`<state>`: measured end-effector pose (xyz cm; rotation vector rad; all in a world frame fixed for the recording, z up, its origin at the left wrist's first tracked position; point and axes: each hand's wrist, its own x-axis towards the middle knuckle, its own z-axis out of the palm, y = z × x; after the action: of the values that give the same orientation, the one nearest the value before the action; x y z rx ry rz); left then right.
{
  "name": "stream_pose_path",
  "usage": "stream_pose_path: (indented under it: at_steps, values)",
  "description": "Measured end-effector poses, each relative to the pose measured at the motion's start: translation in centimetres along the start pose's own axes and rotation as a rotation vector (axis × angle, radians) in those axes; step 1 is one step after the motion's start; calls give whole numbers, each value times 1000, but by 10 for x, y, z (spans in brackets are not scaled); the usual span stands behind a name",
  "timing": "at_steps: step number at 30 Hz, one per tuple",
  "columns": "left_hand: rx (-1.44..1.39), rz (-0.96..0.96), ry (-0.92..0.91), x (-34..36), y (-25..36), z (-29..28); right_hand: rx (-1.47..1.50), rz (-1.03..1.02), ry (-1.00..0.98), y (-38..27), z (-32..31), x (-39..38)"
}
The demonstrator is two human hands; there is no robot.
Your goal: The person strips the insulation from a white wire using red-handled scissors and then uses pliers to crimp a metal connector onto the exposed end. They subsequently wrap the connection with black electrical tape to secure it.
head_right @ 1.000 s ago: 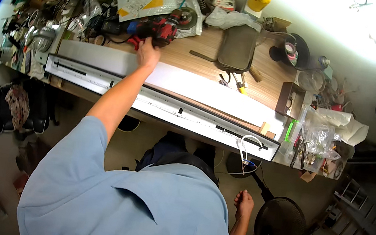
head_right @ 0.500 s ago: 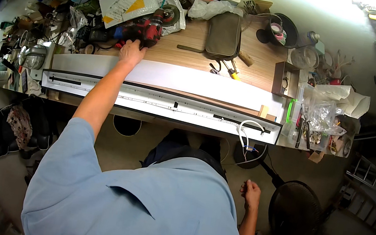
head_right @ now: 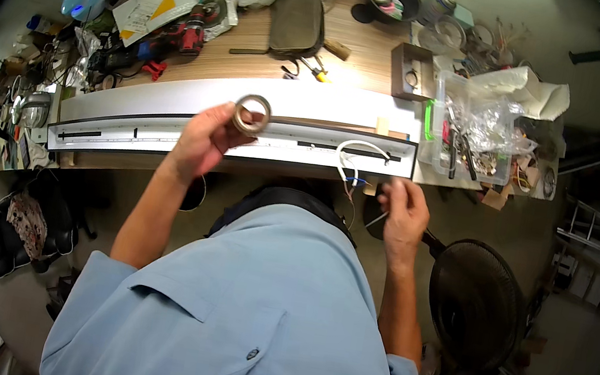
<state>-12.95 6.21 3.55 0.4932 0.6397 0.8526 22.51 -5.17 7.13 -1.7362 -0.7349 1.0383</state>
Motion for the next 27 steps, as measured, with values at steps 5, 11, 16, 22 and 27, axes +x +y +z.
stream_pose_path:
  at_steps: [5, 11, 16, 22, 27]
  values:
    - [-79, -46, -214, -13, -36, 104, 116, -130, -455, -68, 31, -19]
    - [116, 26, -187, -19, -55, 149, 29, -309, -486, -66, 13, -22]
    - [271, 25, -172, -28, -56, 181, 21, -594, -446, -66, -3, -15]
    - [632, -130, -33, -26, -48, 221, -303, -921, -420, -84, -15, -13]
    - [177, -66, -45, -20, -78, 215, -326, -991, -409, -91, -14, -12]
